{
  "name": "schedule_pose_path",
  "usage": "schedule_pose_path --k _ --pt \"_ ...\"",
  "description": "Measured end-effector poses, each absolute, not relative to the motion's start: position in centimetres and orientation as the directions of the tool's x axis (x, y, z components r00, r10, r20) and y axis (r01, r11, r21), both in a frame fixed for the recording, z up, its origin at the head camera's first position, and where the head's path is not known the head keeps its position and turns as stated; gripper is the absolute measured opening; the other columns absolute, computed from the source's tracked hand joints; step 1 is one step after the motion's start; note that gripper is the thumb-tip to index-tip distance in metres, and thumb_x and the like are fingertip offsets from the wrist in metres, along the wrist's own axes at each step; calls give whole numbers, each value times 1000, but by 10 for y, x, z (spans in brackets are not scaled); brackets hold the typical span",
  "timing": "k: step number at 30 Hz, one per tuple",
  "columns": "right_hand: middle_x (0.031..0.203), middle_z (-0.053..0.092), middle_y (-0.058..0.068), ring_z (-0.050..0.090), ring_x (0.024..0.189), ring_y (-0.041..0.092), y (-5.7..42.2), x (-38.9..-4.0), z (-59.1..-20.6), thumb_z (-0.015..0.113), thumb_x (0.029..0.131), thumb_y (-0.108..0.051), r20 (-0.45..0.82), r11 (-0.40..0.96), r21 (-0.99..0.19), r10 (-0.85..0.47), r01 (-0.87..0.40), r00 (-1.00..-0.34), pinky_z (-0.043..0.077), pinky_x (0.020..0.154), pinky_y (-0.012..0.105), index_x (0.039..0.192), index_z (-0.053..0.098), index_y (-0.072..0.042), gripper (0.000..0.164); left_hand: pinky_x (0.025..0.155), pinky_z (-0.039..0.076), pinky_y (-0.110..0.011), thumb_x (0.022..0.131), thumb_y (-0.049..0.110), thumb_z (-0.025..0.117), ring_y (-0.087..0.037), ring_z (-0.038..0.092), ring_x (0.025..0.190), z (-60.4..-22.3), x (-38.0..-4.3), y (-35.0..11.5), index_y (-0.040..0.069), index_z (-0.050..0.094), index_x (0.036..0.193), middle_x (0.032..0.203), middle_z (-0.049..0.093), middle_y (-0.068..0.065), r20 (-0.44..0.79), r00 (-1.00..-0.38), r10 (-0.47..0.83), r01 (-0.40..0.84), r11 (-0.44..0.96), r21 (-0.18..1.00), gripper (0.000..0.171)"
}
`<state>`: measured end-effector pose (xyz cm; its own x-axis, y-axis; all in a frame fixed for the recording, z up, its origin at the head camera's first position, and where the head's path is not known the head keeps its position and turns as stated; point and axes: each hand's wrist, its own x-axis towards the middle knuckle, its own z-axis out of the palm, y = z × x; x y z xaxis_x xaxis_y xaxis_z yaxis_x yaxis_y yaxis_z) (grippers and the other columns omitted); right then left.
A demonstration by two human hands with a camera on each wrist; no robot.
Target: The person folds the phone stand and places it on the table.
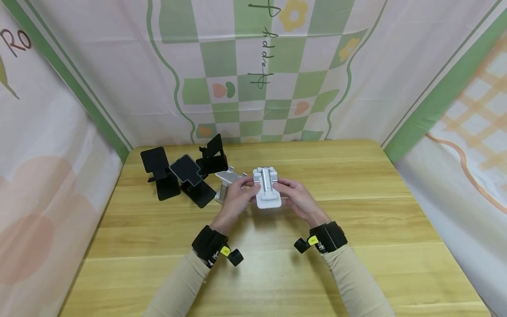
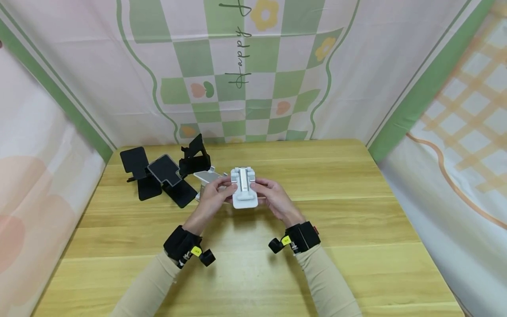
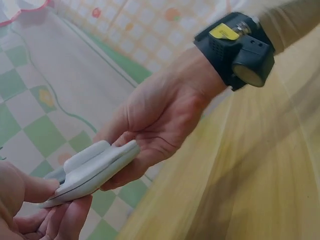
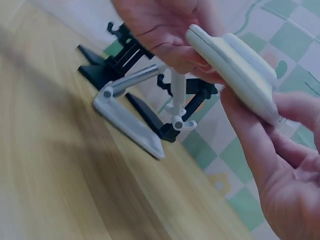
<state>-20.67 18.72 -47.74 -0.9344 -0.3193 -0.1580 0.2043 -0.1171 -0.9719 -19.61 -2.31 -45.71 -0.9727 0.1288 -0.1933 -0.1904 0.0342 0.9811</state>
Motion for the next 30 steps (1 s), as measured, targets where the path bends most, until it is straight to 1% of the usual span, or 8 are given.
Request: schedule_pose_path --k 5,12,14,19,22,25,28,30 --pt "110 74 0 72 94 10 190 -210 -477 62 103 -13 -191 -43 -978 -200 204 -961 60 86 30 142 50 14 49 91 60 -43 101 14 67 -18 66 92 -459 -196 -21 2 58 141 125 61 -15 -170 -978 119 -169 26 985 43" --pt "117 70 3 69 96 8 213 -224 -483 65 103 -23 -216 56 -976 -127 210 -968 58 89 29 144 51 9 54 87 60 -28 102 11 64 -17 70 93 -463 -194 -23 -2 54 144 130 60 -19 -189 -968 167 -199 -44 979 46" --pt "119 68 4 68 97 7 222 -231 -485 65 104 -24 -221 73 -974 -97 214 -970 57 90 27 145 51 8 54 87 60 -27 103 12 63 -16 70 92 -464 -194 -25 -1 52 146 131 59 -19 -199 -965 172 -209 -43 977 46" --pt "133 63 16 65 102 8 236 -246 -490 63 105 -24 -231 122 -967 -52 223 -972 55 91 22 148 49 7 54 88 60 -29 104 16 62 -17 70 92 -469 -193 -30 2 55 144 128 60 -17 -201 -962 186 -204 0 979 44" --pt "145 55 21 62 114 16 240 -254 -493 62 105 -26 -255 172 -954 -39 245 -966 54 93 22 150 47 4 55 88 60 -30 103 17 63 -17 70 92 -473 -192 -31 2 57 142 126 61 -16 -202 -961 189 -201 25 979 42" --pt "150 51 21 57 124 24 241 -262 -499 61 106 -26 -278 204 -941 -15 270 -960 54 93 22 151 46 2 55 89 60 -33 103 16 63 -20 71 93 -476 -190 -30 2 58 140 126 62 -16 -195 -962 189 -191 39 981 40" --pt "150 51 22 57 124 25 241 -268 -505 60 106 -24 -291 225 -931 10 286 -957 54 90 19 152 46 2 54 92 60 -37 103 16 62 -26 72 98 -478 -188 -29 2 59 139 127 62 -16 -188 -963 192 -181 53 982 38" --pt "149 52 23 60 117 22 242 -271 -508 60 106 -22 -290 234 -929 15 285 -957 54 86 17 151 47 3 52 94 59 -39 104 17 62 -28 72 100 -479 -187 -28 2 60 138 128 62 -17 -184 -964 192 -176 58 983 37"
